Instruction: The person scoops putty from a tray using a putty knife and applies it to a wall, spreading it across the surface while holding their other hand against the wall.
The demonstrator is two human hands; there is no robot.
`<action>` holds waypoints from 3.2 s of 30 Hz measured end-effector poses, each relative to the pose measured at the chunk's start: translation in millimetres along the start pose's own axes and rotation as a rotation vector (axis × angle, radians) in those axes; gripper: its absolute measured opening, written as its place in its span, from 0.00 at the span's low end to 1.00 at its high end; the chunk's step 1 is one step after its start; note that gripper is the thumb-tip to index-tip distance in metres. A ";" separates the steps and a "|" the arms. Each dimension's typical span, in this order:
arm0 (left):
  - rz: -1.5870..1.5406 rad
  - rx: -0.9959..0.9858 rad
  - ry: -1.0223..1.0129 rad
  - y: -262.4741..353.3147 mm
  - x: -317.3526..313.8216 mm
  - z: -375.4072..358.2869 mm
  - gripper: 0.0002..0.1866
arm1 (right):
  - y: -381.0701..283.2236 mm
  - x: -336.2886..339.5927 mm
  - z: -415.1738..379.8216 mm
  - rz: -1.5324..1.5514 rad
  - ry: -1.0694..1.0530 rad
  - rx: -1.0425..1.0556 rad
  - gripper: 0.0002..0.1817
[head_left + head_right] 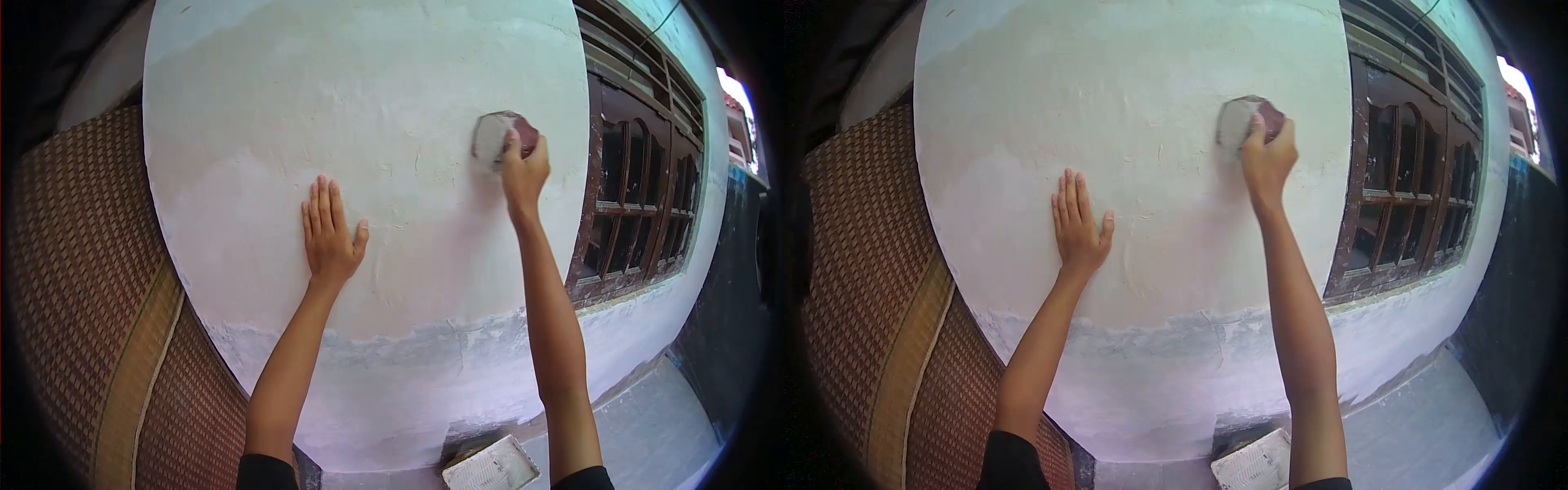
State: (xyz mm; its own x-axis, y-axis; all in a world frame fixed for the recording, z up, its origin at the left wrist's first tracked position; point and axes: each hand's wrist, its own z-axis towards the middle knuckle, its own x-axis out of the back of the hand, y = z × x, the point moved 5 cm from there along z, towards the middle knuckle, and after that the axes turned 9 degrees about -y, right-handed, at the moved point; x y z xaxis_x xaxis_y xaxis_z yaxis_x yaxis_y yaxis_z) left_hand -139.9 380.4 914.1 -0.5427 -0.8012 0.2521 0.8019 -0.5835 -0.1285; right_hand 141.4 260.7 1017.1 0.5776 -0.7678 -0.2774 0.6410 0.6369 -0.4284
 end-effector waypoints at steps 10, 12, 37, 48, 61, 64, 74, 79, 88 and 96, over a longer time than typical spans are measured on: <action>0.017 0.002 0.008 0.7 0.1 -1.2 0.41 | 9.0 -18.3 -4.6 -0.131 -0.079 0.068 0.14; 0.016 -0.004 0.014 -0.2 0.5 -0.6 0.40 | -2.6 -6.5 -1.5 -0.096 -0.011 0.002 0.14; -0.017 0.023 0.017 -1.9 0.7 -1.8 0.40 | 6.4 -19.9 -18.6 -0.037 -0.076 -0.107 0.13; -0.050 0.009 0.006 0.3 0.0 -2.1 0.41 | 7.6 -45.0 -20.7 -0.185 -0.263 0.130 0.15; -0.078 0.011 0.003 -1.5 2.4 -2.3 0.40 | 13.8 -28.7 -31.4 -0.245 -0.253 0.083 0.13; -0.089 0.016 -0.021 -1.6 2.7 -2.5 0.40 | 68.8 18.1 -4.9 0.020 0.004 -0.171 0.13; -0.057 0.019 -0.008 -0.7 2.9 -3.0 0.40 | 21.8 -30.2 -40.6 -0.146 -0.284 0.082 0.15; -0.090 0.016 -0.036 -2.8 3.7 -2.9 0.41 | 86.4 52.9 -8.4 0.132 0.142 -0.284 0.14; -0.076 0.020 -0.035 0.4 5.1 -3.0 0.41 | 5.4 -55.7 -65.5 -0.045 -0.363 0.220 0.13; -0.069 0.033 -0.063 1.1 4.7 -2.7 0.41 | 105.1 80.6 -2.2 0.056 0.224 -0.270 0.16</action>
State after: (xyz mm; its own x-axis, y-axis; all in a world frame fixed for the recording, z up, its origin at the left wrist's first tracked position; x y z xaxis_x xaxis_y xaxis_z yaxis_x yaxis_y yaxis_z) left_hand -142.3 375.6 912.5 -0.5809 -0.7489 0.3190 0.7714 -0.6316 -0.0779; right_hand 254.1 265.6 947.8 0.4632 -0.7476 -0.4760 0.4374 0.6600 -0.6109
